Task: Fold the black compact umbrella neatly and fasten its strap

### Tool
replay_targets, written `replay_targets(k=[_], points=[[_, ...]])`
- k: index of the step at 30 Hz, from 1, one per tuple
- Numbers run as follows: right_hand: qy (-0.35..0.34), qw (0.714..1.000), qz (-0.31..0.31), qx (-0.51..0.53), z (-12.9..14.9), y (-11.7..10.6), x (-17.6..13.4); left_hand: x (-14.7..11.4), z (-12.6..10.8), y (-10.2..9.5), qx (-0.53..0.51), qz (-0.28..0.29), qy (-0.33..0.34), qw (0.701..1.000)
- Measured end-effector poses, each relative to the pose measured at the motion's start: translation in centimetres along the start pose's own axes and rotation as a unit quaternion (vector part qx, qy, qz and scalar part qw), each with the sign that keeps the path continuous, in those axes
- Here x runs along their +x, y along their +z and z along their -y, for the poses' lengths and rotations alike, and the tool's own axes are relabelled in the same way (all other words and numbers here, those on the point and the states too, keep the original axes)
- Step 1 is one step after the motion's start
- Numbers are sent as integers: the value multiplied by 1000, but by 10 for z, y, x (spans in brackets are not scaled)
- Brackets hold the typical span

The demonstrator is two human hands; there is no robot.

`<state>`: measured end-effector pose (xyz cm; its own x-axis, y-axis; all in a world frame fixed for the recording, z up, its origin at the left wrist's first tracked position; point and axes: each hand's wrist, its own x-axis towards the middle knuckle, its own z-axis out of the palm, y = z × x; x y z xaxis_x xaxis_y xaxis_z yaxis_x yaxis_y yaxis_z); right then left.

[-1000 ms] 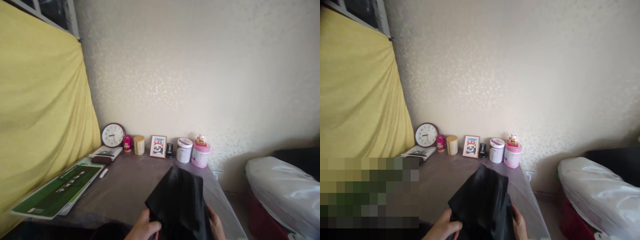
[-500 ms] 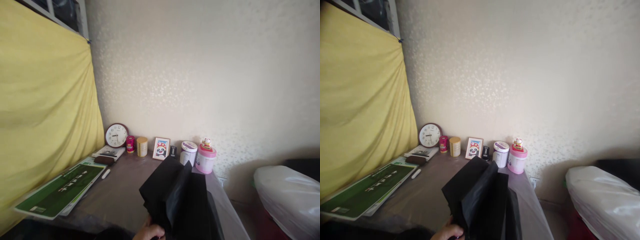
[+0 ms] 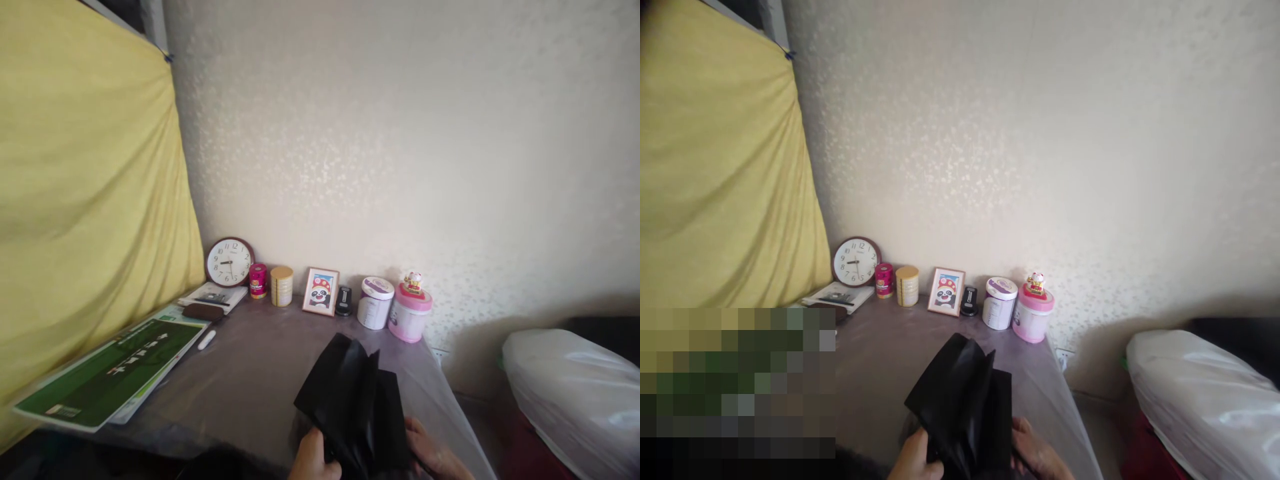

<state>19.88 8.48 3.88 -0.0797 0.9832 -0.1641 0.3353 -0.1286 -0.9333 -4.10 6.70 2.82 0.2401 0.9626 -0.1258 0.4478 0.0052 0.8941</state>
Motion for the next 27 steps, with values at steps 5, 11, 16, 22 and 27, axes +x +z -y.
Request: replay_targets(k=[5,11,16,22,27], points=[[88,994,62,-14,-16,-23,-16,2,-1,16,189,18,-20,982],[121,991,-18,-59,-46,-46,-36,-3,-3,20,244,34,-36,968],[14,964,-236,-119,-32,-54,-41,-4,19,10,118,75,50,989],[-3,976,-216,-9,37,0,-47,-4,37,16,46,64,96,992],[33,974,-219,-34,61,31,-32,-6,24,24,89,60,31,994]])
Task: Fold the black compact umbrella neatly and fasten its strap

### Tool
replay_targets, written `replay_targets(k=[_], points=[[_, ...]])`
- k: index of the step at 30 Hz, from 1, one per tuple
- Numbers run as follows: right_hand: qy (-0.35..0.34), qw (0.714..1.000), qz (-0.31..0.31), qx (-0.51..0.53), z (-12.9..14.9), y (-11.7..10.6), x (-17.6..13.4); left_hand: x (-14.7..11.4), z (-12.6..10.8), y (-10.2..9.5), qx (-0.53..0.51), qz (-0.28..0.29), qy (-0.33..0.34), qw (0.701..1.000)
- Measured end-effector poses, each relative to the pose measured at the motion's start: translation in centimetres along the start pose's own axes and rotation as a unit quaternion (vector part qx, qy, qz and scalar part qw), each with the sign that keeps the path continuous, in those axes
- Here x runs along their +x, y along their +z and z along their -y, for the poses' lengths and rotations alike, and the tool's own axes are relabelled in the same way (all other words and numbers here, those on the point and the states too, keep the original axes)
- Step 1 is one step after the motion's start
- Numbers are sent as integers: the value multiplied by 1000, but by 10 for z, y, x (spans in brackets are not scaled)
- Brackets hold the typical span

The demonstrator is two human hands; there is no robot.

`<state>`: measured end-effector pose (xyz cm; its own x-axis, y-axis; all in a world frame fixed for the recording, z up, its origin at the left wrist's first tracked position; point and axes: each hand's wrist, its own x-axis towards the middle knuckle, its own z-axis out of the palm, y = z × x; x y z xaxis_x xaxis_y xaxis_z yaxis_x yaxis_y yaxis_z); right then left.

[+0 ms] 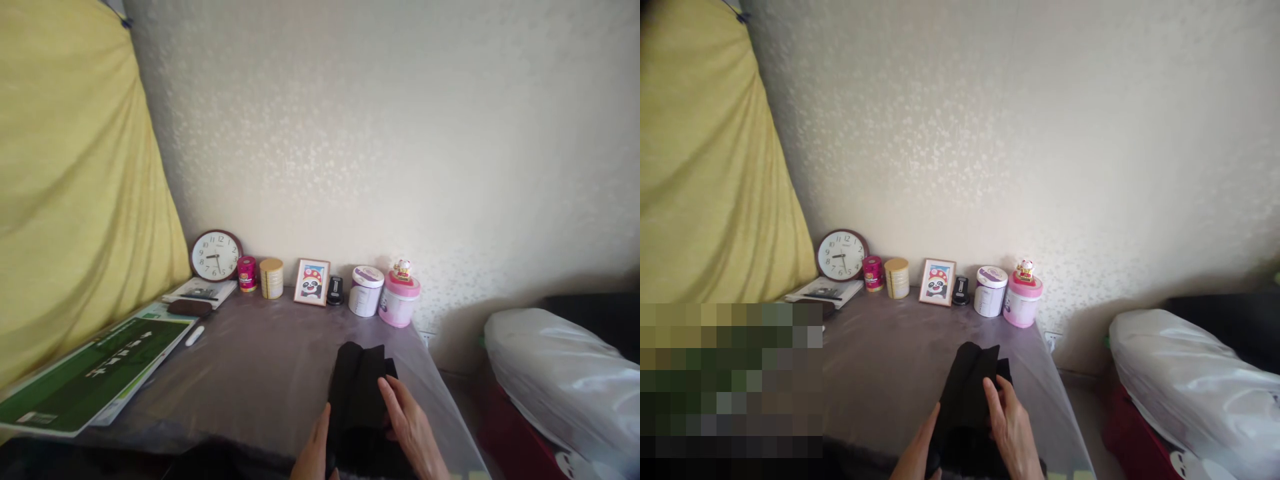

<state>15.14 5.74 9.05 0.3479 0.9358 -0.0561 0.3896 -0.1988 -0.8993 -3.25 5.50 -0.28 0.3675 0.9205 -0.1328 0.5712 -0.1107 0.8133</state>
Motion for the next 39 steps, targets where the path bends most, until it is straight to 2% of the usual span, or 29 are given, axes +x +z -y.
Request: replay_targets(k=[2,4,9,13,16,18,21,24,28,31,33,35,37,39], points=[[-24,999,-30,-23,-4,4,9,-2,-6,-1,-1,-3,-18,1000],[-51,998,-35,-31,-9,4,17,-4,-9,-2,1,-11,-22,1000],[-87,994,36,47,2,7,32,-3,-12,1,39,-17,-28,999],[-84,990,30,112,15,28,45,0,-18,9,85,20,-94,992],[-55,990,50,122,10,54,55,2,-23,15,109,38,-116,987],[-49,991,68,103,2,71,60,2,-24,18,125,51,-118,984],[-78,993,79,40,-11,90,65,3,-23,20,139,63,-121,981],[-96,989,94,-68,-15,97,70,3,-21,23,146,56,-119,981],[-116,967,122,-190,-8,97,70,-3,-14,29,200,16,-117,973],[-123,956,140,-228,0,96,66,-10,-3,31,255,-72,-72,962],[-125,953,159,-226,5,96,63,-10,5,30,289,-145,6,946],[-131,951,185,-212,8,95,61,-5,11,28,320,-195,112,920],[-143,948,206,-197,9,94,58,5,17,28,347,-212,209,889],[-164,945,217,-182,10,91,53,16,24,33,369,-209,258,868]])
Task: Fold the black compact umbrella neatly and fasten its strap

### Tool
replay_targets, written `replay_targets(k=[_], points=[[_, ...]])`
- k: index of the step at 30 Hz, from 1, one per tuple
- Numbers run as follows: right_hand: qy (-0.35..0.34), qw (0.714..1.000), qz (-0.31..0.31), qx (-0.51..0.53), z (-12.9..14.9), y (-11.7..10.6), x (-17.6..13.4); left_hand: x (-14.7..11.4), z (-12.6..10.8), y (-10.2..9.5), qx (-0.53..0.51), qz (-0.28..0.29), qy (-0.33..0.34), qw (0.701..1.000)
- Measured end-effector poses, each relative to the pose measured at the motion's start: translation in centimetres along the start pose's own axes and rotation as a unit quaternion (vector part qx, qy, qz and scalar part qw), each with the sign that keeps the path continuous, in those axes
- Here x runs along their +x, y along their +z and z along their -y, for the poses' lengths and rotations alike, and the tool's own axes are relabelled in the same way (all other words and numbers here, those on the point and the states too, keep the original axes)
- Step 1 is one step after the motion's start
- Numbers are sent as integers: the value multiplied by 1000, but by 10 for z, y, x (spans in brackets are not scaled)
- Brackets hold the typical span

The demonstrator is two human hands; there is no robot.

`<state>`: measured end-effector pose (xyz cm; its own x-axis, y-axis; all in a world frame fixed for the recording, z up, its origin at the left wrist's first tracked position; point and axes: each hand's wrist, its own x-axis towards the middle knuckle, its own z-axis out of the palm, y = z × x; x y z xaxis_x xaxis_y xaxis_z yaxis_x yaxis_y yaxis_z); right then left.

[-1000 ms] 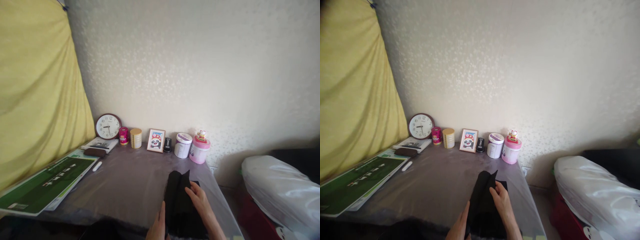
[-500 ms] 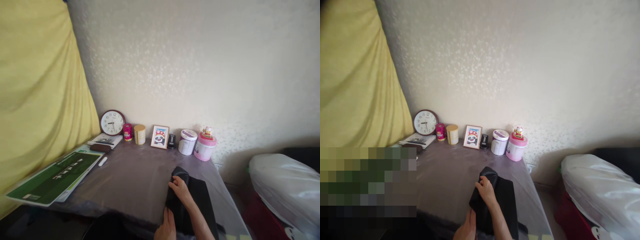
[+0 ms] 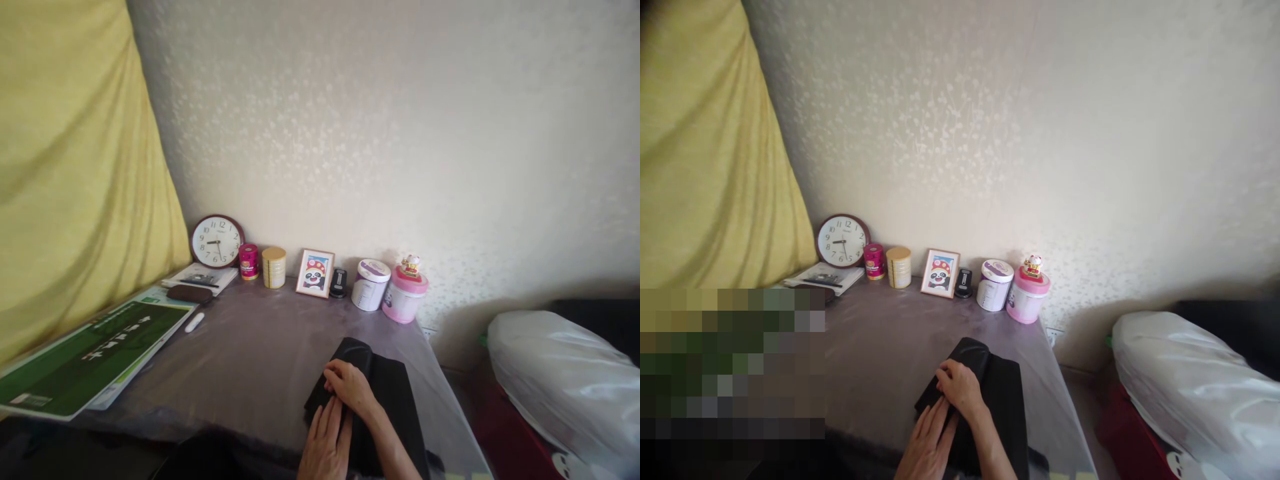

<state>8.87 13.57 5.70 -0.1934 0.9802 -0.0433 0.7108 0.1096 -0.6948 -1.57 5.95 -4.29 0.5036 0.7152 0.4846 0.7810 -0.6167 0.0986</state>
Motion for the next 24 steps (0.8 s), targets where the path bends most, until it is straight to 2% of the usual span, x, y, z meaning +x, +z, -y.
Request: replay_targets(k=[5,8,10,16,21,24], points=[[-130,991,-31,-9,-3,-4,-28,2,-13,30,37,-19,-52,998],[-203,977,-45,-54,-13,-6,-36,2,-23,35,57,-62,-74,994],[-219,971,-47,-85,-23,-8,-32,2,-27,35,72,-88,-82,990],[-196,963,-70,-171,-55,-18,12,2,-32,33,80,-83,-113,987],[-159,968,-84,-173,-73,-27,47,5,-36,29,54,-25,-152,987],[-101,971,-130,-175,-79,-33,57,7,-37,26,52,1,-171,984]])
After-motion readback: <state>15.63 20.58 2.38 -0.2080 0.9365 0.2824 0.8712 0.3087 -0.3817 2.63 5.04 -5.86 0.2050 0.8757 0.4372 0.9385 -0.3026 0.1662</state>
